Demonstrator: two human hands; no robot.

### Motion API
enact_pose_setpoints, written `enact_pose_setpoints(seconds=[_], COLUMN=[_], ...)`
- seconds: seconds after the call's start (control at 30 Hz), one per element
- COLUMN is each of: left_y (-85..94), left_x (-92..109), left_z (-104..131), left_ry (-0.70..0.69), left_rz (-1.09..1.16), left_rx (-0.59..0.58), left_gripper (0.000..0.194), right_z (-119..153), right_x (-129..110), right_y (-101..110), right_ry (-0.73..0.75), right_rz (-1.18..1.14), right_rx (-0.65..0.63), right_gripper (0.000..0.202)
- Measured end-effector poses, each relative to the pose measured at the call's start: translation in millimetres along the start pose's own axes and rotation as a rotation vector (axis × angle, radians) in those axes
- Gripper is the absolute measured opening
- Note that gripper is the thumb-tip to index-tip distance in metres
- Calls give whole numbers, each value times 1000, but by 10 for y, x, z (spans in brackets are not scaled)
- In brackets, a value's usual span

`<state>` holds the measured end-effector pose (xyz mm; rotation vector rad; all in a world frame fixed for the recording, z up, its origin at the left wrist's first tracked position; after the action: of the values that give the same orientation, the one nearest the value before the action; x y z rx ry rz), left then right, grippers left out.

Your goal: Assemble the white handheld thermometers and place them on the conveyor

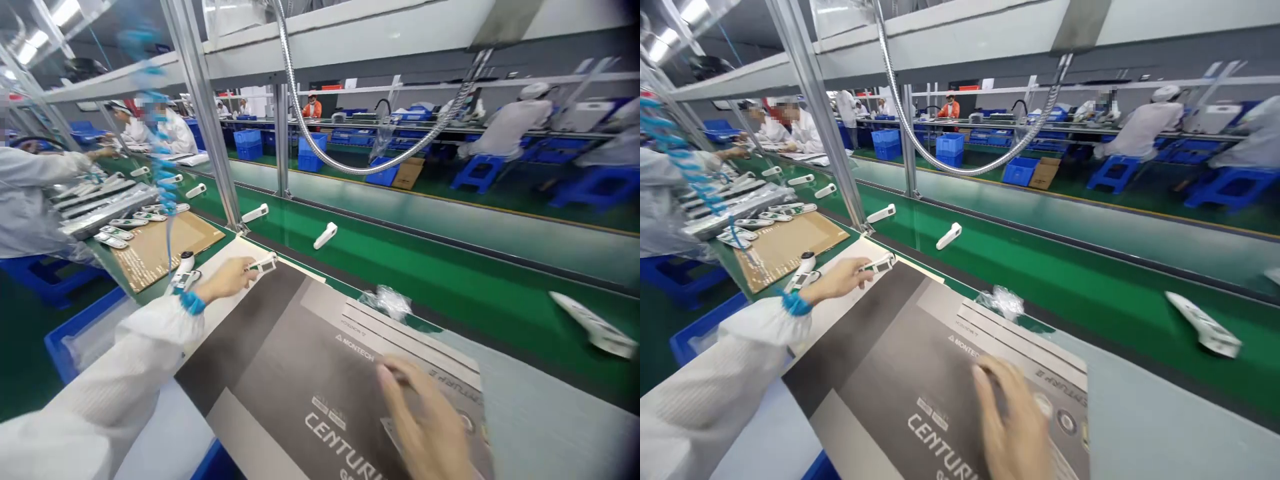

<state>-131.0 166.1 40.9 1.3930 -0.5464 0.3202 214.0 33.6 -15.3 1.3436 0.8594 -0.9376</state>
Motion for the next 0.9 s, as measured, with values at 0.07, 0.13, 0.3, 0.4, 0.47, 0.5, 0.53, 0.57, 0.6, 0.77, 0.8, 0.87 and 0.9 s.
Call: enact_pose_setpoints(seconds=[0.07, 0.13, 0.3, 0.4, 0.47, 0.5, 0.53, 0.57, 0.6, 0.77, 0.8, 0.87, 0.9], left_y=[-375, -673, -1132, -1236, -1222, -1209, -1208, -1223, -1251, -1375, -1382, -1395, -1418], left_x=[364, 707, 1070, 883, 673, 598, 562, 556, 568, 562, 522, 388, 311], left_z=[145, 365, 621, 396, 214, 146, 92, 52, 27, 17, 17, 15, 8], left_ry=[-96, -166, -190, -70, 52, 90, 104, 103, 98, 110, 117, 150, 167], left_rz=[19, 31, 132, 411, 565, 608, 630, 637, 632, 478, 436, 348, 310], left_rx=[-144, -216, -310, -294, -177, -117, -85, -84, -104, -165, -137, -62, -40], left_gripper=[17, 16, 21, 30, 35, 37, 38, 40, 41, 44, 43, 37, 34], right_z=[-167, -260, -158, -126, -319, -484, -670, -866, -1049, -1639, -1684, -1710, -1690], right_x=[-435, -669, -677, -685, -634, -561, -466, -345, -239, 99, 134, 215, 270], right_y=[-240, -438, -516, -432, -287, -180, -59, 62, 165, 658, 830, 1292, 1555], right_ry=[236, 405, 508, 518, 437, 352, 259, 151, 86, -3, -19, -92, -148], right_rz=[-13, 81, 539, 623, 635, 663, 701, 760, 798, 842, 827, 785, 758], right_rx=[-42, -78, -31, -67, -39, 1, 50, 90, 112, 97, 115, 210, 277], right_gripper=[27, 18, 14, 19, 21, 21, 22, 22, 20, 5, 7, 14, 18])
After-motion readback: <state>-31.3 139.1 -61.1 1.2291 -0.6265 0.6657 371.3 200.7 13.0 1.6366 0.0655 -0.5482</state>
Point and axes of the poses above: each hand's wrist, its own z-axis away from the middle knuckle, its own y-axis out of the back of the hand, x = y × z, the point moved 9 cm from there along -z, towards the middle knuckle, and after that the axes turned 12 degrees about -x, right-handed, at the moved point
